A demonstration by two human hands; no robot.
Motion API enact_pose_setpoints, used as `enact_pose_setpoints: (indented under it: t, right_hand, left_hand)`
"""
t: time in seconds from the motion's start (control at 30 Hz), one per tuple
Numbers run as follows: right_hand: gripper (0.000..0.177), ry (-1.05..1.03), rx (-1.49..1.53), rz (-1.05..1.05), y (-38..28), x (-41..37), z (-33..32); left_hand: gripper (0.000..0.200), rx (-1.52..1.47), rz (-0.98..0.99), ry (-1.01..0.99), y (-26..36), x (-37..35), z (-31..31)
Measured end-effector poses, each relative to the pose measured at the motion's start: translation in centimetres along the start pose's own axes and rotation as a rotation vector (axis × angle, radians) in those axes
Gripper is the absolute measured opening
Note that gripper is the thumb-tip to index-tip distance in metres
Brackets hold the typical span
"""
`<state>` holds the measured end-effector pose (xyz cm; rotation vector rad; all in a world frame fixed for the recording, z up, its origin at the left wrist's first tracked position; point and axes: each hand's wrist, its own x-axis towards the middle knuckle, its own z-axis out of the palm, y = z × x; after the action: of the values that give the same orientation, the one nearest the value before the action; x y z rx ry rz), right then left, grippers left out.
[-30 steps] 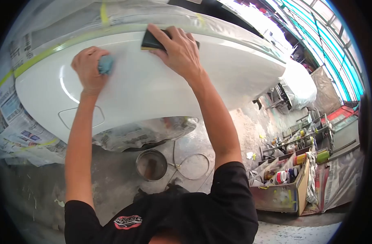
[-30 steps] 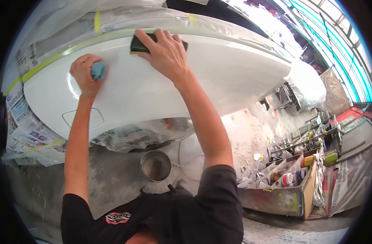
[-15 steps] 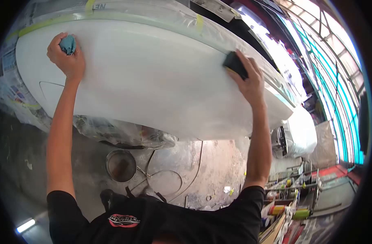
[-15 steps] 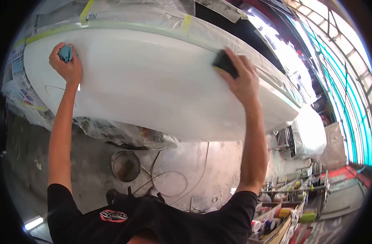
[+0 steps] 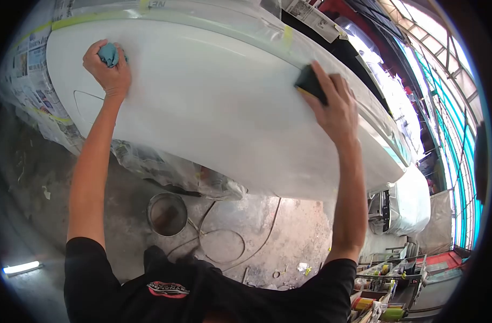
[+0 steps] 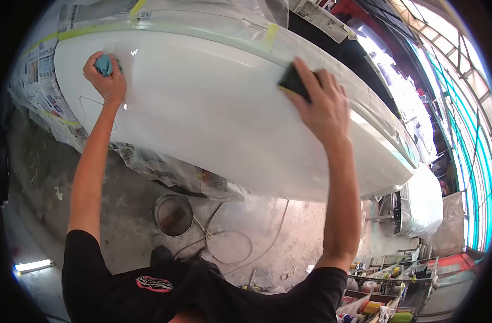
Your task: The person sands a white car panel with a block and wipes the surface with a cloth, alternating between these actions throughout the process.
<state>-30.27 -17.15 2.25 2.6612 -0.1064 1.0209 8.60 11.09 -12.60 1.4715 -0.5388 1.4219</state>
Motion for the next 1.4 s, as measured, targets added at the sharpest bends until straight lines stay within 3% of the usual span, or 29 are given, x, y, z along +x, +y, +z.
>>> enact_pose_setpoints:
  t: [0.17, 0.3, 0.4, 0.53, 0.7, 0.83, 0.93, 1.03, 1.17, 1.23, 1.3, 1.4]
  right_hand:
    - [0.063, 0.078, 0.023, -0.107, -13.2, 10.8, 6.2]
    - [0.067, -0.029, 0.036, -0.06, -11.9, 9.8, 5.7]
    - [0.072, 0.057, 0.029, -0.107, -6.9, 5.7, 4.0]
    - [0.067, -0.067, -0.113, -0.004, -13.3, 10.6, 6.7]
    - [0.065, 0.197, 0.0, -0.134, -21.8, 17.5, 13.0]
    - [0.07, 0.095, -0.05, -0.027, -14.2, 10.9, 8.0]
    - [0.072, -0.041, -0.045, 0.182, -3.6, 0.5, 1.0]
    - [0.074, -0.085, -0.241, 0.229, 6.2, -8.1, -5.5]
    - [0.068, -0.082, -0.073, 0.317, 5.8, -8.1, -4.6]
    - [0.068, -0.055, -0.04, 0.11, 0.3, -3.7, -1.7]
    - [0.064, -0.05, -0.065, 0.144, -5.6, 1.8, 0.8]
    - [0.064, -0.025, -0.005, 0.101, -8.8, 5.9, 3.8]
  left_hand:
    - [0.039, -0.092, -0.054, 0.07, 0.3, -0.3, 0.3]
    - [0.043, -0.023, -0.115, 0.043, 0.3, -1.1, -1.7]
    - [0.048, -0.054, -0.192, 0.066, 0.1, -1.7, -1.9]
    - [0.047, -0.09, -0.204, 0.066, -0.2, -1.4, -2.0]
    - [0.043, 0.014, -0.213, 0.023, -1.5, -2.2, -1.8]
    - [0.041, 0.026, -0.183, 0.016, -1.8, -2.1, -1.6]
    - [0.041, 0.005, -0.211, 0.011, -2.1, -2.1, -1.5]
    - [0.042, -0.013, -0.26, -0.001, -1.8, -2.0, -1.3]
    - [0.045, 0.029, -0.249, -0.02, -1.7, -1.9, -1.5]
    - [0.045, 0.036, -0.248, -0.015, -1.9, -2.0, -1.5]
    - [0.042, 0.005, -0.284, 0.0, -2.8, -2.4, -1.2]
    - [0.042, 0.085, -0.279, -0.021, -3.5, -2.4, -1.2]
